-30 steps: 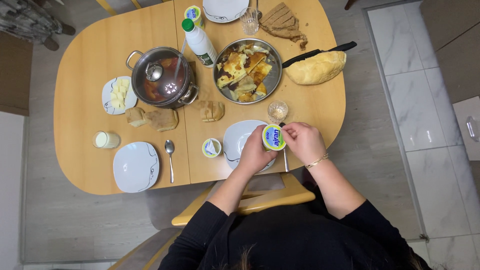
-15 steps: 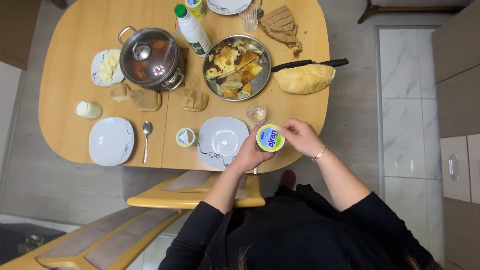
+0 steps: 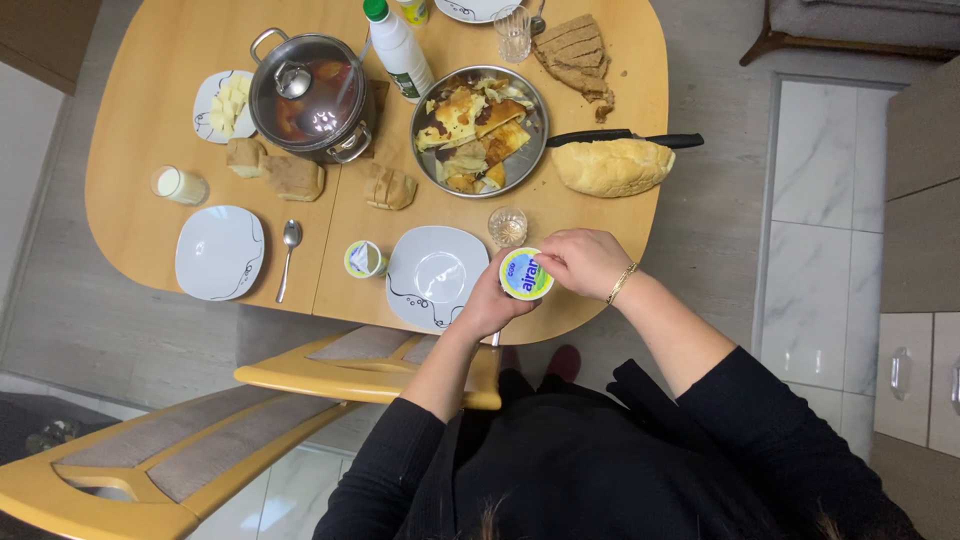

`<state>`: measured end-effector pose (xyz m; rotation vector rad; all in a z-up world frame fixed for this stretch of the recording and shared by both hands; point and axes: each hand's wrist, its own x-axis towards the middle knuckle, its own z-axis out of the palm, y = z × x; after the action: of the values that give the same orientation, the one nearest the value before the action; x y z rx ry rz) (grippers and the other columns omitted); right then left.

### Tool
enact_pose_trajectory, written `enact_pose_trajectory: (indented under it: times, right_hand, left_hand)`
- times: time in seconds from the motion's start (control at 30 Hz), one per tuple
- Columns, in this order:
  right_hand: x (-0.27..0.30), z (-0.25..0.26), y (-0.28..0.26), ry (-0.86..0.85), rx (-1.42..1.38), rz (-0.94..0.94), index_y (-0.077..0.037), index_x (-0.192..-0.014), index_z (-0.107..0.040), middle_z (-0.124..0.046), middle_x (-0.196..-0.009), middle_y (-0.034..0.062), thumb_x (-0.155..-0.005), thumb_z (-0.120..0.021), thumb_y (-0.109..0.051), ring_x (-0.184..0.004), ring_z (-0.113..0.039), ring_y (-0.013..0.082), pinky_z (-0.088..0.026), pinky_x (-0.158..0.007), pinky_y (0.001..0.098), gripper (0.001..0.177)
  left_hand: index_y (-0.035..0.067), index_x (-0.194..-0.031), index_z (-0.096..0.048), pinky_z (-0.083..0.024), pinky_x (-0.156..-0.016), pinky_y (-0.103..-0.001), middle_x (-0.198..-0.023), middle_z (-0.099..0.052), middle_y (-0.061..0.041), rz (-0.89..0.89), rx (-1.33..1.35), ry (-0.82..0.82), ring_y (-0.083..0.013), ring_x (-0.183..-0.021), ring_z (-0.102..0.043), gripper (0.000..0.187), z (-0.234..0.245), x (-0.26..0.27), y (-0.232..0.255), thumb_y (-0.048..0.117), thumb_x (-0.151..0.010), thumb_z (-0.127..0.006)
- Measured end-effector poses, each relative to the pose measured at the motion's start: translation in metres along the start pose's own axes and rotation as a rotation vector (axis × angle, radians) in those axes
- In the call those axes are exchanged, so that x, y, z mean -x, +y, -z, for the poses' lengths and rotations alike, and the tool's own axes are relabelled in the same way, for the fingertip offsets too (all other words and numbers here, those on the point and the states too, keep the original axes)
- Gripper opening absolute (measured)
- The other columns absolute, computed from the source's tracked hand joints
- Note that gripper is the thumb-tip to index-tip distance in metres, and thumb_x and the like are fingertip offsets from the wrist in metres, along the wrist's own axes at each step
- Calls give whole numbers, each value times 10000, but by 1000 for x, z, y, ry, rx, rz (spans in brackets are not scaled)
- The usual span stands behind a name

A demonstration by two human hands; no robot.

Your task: Setting a dining table by arranging glasses and opening yogurt containers for a meal.

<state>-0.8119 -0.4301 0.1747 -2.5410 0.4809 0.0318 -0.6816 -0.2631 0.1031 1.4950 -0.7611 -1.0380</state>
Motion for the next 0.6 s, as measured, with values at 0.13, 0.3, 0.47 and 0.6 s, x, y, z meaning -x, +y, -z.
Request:
enact_pose_trajectory:
  times: [0.13, 0.3, 0.47, 0.6]
  right_hand:
    - [-13, -17, 4, 98, 186, 131, -202, -811, -638, -647, -768, -13, -994, -530, -310, -867, -693, 205, -553, -750, 335, 238]
    - [-39, -50, 18, 246, 346, 224, -236, -849, -663, -639, -793, -37, -982, -538, -315, -860, -675, 174, -547, -754, 312, 198]
    - [-62, -74, 22, 421, 598, 302, -228, -827, -639, -613, -794, -42, -901, -598, -284, -837, -642, 154, -518, -736, 301, 101]
    - [-75, -76, 11, 470, 648, 374, -203, -847, -647, -602, -819, -16, -862, -617, -240, -838, -620, 181, -501, -741, 335, 50]
  left_hand:
    - [147, -1315, -609, -548, -885, -379, -1017, -647, -100, -19, 37, 18, -214, -999, -623, 765, 9, -6, -2, 34, -623, -914]
    - [143, -1303, -612, -541, -876, -357, -1026, -651, -82, -15, 64, 66, -205, -999, -625, 745, 18, -18, -14, 24, -626, -898]
    - [152, -1322, -599, -532, -883, -367, -1050, -650, -88, 11, 79, 112, -217, -1016, -618, 743, 30, -27, -3, 26, -643, -875]
    - [140, -1332, -578, -524, -912, -377, -1067, -650, -97, 30, 9, 133, -238, -1039, -630, 787, 42, -40, -9, 19, -609, -864]
